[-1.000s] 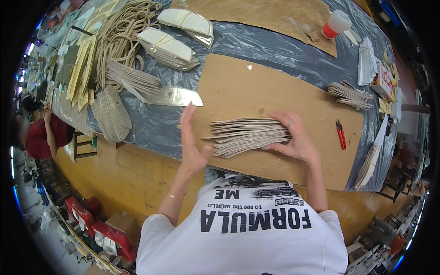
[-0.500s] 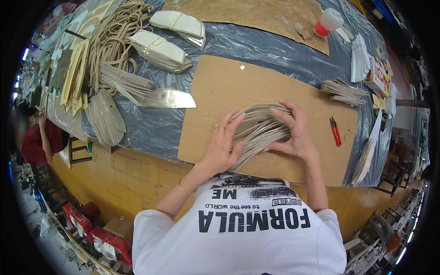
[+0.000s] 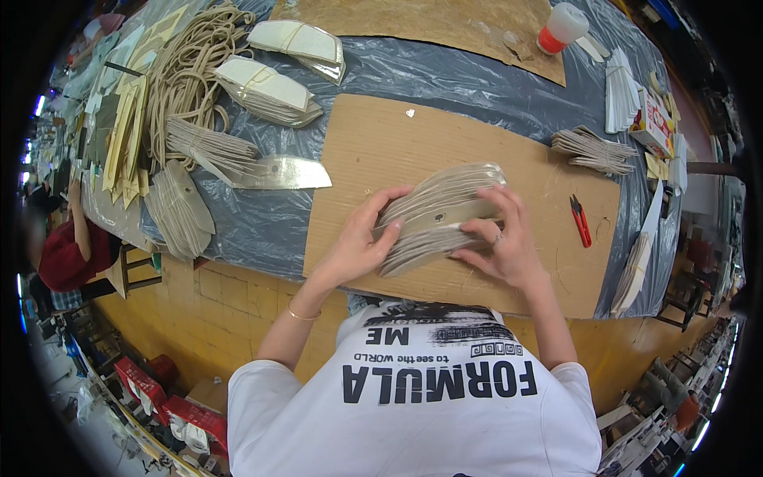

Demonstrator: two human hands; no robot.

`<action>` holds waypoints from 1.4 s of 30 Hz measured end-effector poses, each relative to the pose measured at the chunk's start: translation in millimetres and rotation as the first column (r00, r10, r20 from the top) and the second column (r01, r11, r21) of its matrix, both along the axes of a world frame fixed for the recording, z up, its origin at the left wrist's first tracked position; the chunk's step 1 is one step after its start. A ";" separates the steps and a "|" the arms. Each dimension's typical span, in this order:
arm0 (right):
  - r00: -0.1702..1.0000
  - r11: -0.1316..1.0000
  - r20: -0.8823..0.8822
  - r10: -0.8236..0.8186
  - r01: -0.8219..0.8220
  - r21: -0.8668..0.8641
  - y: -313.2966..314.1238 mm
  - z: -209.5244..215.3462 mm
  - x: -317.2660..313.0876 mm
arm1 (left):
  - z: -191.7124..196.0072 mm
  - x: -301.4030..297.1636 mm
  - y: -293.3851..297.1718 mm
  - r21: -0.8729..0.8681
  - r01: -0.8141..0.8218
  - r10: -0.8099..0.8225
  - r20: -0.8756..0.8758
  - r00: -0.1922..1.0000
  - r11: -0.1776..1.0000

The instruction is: The person uses pliers to trim the edges of silver fabric pieces on a workbench, then stacks the trimmed pieces and hands them to a coworker. The person also handles a stack of white fabric pieces and passes them to the coworker.

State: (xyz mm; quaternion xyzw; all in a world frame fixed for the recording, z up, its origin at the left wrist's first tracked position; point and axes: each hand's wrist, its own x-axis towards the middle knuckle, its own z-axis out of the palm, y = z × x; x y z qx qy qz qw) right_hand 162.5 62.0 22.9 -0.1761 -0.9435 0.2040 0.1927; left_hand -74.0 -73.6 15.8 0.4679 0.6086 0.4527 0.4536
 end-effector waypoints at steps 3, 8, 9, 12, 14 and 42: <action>0.994 0.997 0.072 0.077 -0.079 0.017 -8.2 4.6 2.6 | 0.4 0.2 -0.6 -0.015 0.000 0.000 0.035 0.999 1.000; 0.966 0.997 0.255 0.043 -0.023 -0.079 -17.8 11.2 -6.8 | -1.5 3.4 -0.9 -0.002 -0.015 0.015 0.109 0.994 1.000; 0.963 0.998 0.268 0.031 -0.013 -0.069 -18.3 11.8 -8.8 | -1.8 4.1 -0.8 -0.014 -0.006 0.008 0.107 0.994 1.000; 0.972 1.000 0.233 0.009 -0.008 -0.004 -19.8 10.6 -10.1 | -2.6 5.1 -0.1 -0.022 0.001 0.002 0.124 0.992 1.000; 0.988 0.997 0.156 0.007 -0.020 0.077 -23.6 7.0 -7.0 | -3.1 5.7 0.4 -0.017 -0.015 0.017 0.163 0.986 1.000; 1.000 0.998 -0.008 -0.015 0.016 0.069 -36.2 -10.0 -8.5 | 9.3 -10.0 38.9 -0.115 0.143 -0.160 -0.159 0.974 0.983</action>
